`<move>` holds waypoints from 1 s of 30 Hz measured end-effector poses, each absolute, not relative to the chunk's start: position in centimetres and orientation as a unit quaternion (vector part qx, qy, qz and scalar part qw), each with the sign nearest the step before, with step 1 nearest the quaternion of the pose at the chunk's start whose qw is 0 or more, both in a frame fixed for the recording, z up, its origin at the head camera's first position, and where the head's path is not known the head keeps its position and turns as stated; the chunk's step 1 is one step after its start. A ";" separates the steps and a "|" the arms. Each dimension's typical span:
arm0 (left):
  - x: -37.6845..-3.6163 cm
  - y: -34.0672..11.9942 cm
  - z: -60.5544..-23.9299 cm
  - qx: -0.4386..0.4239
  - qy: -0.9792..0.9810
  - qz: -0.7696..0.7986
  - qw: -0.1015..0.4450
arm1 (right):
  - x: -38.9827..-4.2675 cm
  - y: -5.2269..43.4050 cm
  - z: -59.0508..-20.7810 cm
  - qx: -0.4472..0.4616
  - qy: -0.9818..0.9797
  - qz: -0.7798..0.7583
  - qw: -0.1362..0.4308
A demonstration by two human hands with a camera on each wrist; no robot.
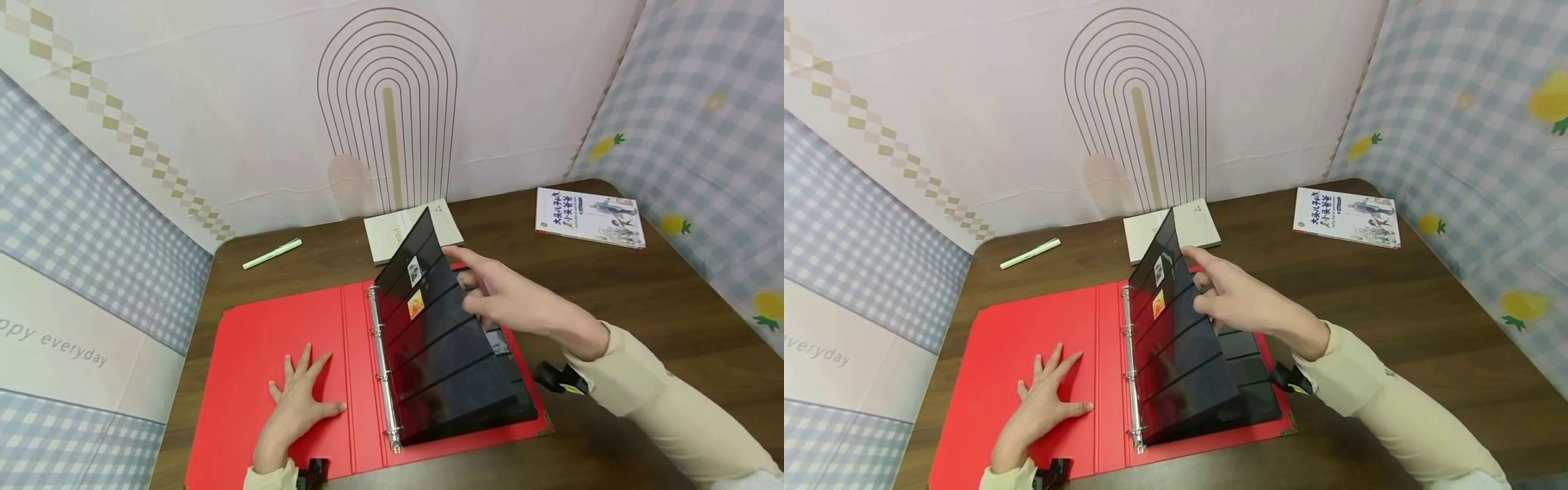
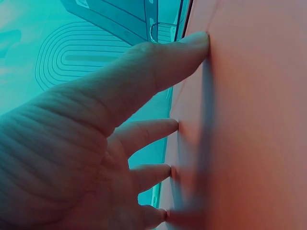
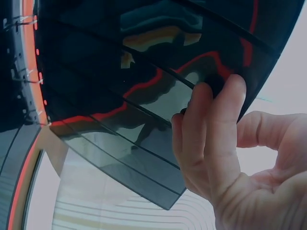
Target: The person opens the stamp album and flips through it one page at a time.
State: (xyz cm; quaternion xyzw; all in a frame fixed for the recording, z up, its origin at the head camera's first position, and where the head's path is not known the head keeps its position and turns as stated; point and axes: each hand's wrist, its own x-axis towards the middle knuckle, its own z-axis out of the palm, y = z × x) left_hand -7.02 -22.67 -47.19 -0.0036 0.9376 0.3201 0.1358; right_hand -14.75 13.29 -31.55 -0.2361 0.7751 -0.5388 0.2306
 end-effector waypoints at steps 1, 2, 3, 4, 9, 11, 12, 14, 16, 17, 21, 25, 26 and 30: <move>-7.0 -22.7 -47.2 -0.004 0.938 0.320 0.136 | -14.7 13.1 -31.4 -0.235 0.775 -0.540 0.231; -7.0 -22.7 -47.2 -0.004 0.938 0.320 0.136 | -14.6 12.9 -31.3 -0.235 0.774 -0.541 0.231; -7.0 -22.7 -47.2 -0.004 0.937 0.322 0.136 | -14.6 12.7 -31.2 -0.233 0.774 -0.542 0.232; -7.0 -22.7 -47.2 -0.004 0.937 0.322 0.136 | -14.6 12.5 -31.1 -0.233 0.774 -0.542 0.230; -7.0 -22.7 -47.3 -0.003 0.937 0.322 0.137 | -14.6 11.5 -30.7 -0.239 0.775 -0.540 0.225; -7.0 -22.7 -47.3 -0.003 0.937 0.321 0.137 | -14.6 11.0 -30.7 -0.245 0.775 -0.538 0.223; -7.0 -22.7 -47.3 -0.003 0.937 0.321 0.137 | -14.6 10.8 -30.7 -0.248 0.775 -0.538 0.222; -7.0 -22.7 -47.3 -0.002 0.937 0.320 0.138 | -14.6 10.4 -30.7 -0.252 0.775 -0.536 0.220; -7.0 -22.7 -47.2 -0.003 0.937 0.320 0.138 | -14.6 10.0 -30.7 -0.260 0.774 -0.535 0.217; -7.0 -22.7 -47.2 -0.003 0.937 0.320 0.138 | -14.6 9.8 -30.6 -0.262 0.774 -0.534 0.217; -7.0 -22.7 -47.2 -0.002 0.937 0.321 0.138 | -14.4 9.1 -30.4 -0.266 0.778 -0.526 0.218; -7.0 -22.8 -47.2 -0.001 0.937 0.321 0.136 | -14.2 8.6 -30.1 -0.268 0.783 -0.516 0.223; -7.0 -22.8 -47.2 -0.001 0.937 0.320 0.136 | -14.2 8.4 -30.1 -0.268 0.783 -0.515 0.224; -7.0 -22.8 -47.2 -0.001 0.938 0.318 0.137 | -14.2 8.0 -30.1 -0.270 0.780 -0.517 0.228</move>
